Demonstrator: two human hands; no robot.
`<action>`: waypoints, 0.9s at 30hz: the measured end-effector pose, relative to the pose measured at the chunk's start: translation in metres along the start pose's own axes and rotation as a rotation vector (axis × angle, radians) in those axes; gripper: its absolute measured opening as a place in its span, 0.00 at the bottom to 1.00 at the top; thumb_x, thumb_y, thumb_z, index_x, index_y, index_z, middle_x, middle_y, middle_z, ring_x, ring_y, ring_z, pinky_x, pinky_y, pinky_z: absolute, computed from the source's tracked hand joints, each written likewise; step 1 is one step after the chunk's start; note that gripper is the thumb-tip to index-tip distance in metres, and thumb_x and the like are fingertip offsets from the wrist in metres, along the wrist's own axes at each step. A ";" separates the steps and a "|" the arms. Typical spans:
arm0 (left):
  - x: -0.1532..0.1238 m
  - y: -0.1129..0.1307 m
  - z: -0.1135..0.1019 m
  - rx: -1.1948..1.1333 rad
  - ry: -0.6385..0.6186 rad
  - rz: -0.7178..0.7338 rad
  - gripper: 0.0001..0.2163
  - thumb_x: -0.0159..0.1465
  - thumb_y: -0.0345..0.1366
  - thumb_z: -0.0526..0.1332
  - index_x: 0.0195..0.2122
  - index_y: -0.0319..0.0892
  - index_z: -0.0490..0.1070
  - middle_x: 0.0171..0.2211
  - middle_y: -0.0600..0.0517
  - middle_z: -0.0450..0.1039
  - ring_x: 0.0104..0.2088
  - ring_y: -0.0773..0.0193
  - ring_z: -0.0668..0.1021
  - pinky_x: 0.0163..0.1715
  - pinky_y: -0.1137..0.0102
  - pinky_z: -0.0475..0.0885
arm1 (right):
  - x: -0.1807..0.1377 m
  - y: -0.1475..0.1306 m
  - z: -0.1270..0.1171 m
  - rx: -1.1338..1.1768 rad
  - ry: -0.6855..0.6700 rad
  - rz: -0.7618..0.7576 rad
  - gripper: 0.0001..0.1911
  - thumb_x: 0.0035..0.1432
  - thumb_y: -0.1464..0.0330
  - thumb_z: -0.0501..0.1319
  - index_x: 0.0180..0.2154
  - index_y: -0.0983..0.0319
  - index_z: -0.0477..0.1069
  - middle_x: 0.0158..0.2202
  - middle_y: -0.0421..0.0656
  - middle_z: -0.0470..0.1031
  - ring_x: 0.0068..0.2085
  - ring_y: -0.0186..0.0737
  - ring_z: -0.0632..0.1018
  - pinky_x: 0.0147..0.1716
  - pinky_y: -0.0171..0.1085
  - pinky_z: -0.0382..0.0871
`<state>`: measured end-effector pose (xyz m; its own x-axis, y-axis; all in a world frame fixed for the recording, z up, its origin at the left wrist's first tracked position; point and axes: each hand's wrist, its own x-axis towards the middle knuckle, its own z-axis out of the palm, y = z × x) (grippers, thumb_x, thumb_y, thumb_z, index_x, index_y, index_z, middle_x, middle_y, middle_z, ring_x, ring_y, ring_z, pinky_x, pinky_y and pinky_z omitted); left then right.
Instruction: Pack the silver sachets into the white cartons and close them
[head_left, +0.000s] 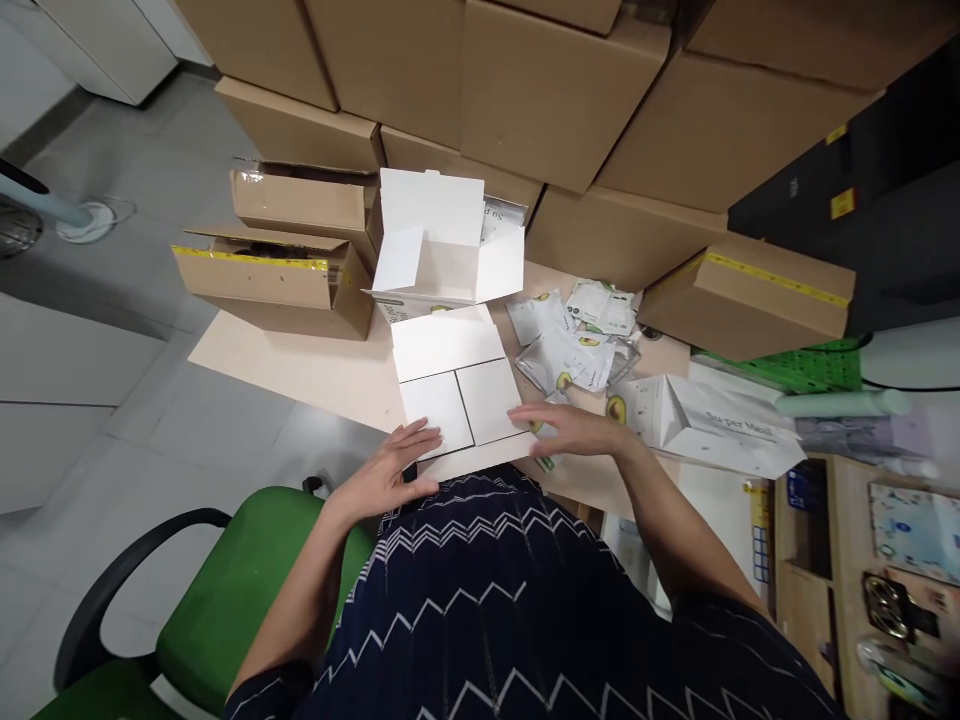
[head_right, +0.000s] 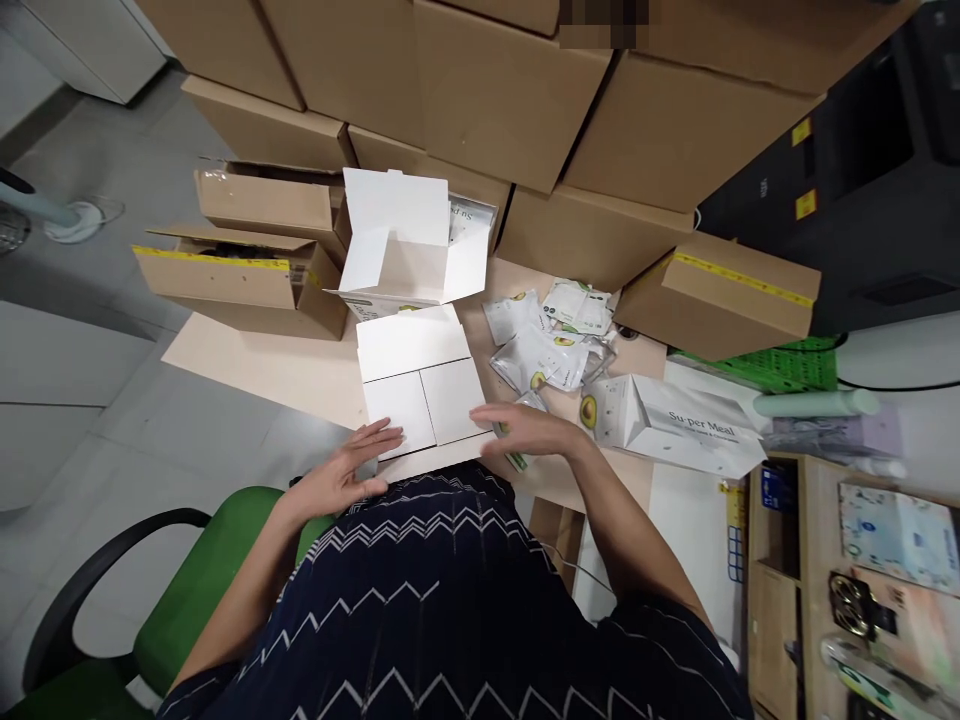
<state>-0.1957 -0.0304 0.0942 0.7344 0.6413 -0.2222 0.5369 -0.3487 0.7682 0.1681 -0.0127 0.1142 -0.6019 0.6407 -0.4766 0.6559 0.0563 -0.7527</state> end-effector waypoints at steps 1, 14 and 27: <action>-0.003 -0.003 -0.003 -0.012 -0.033 0.001 0.31 0.63 0.52 0.65 0.66 0.54 0.62 0.67 0.49 0.62 0.71 0.51 0.56 0.67 0.43 0.57 | -0.008 0.004 -0.003 0.023 -0.040 -0.001 0.38 0.56 0.50 0.67 0.65 0.54 0.65 0.69 0.45 0.60 0.68 0.51 0.63 0.65 0.51 0.60; 0.020 -0.032 0.013 -0.035 0.542 -0.210 0.29 0.62 0.48 0.67 0.63 0.50 0.64 0.59 0.43 0.66 0.59 0.50 0.71 0.57 0.49 0.71 | 0.038 0.033 0.024 0.152 0.553 0.116 0.31 0.53 0.56 0.68 0.56 0.63 0.70 0.53 0.53 0.74 0.49 0.49 0.77 0.48 0.48 0.72; 0.036 -0.069 0.018 -0.222 0.514 -0.289 0.57 0.58 0.53 0.69 0.73 0.52 0.23 0.70 0.35 0.51 0.69 0.44 0.58 0.64 0.46 0.59 | 0.084 0.037 0.012 0.574 0.490 -0.113 0.42 0.55 0.59 0.67 0.68 0.61 0.57 0.63 0.52 0.68 0.62 0.48 0.70 0.62 0.49 0.62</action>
<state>-0.1988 0.0041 0.0222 0.2496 0.9542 -0.1651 0.5445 0.0027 0.8388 0.1364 0.0340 0.0410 -0.2928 0.9286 -0.2279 0.1827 -0.1797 -0.9666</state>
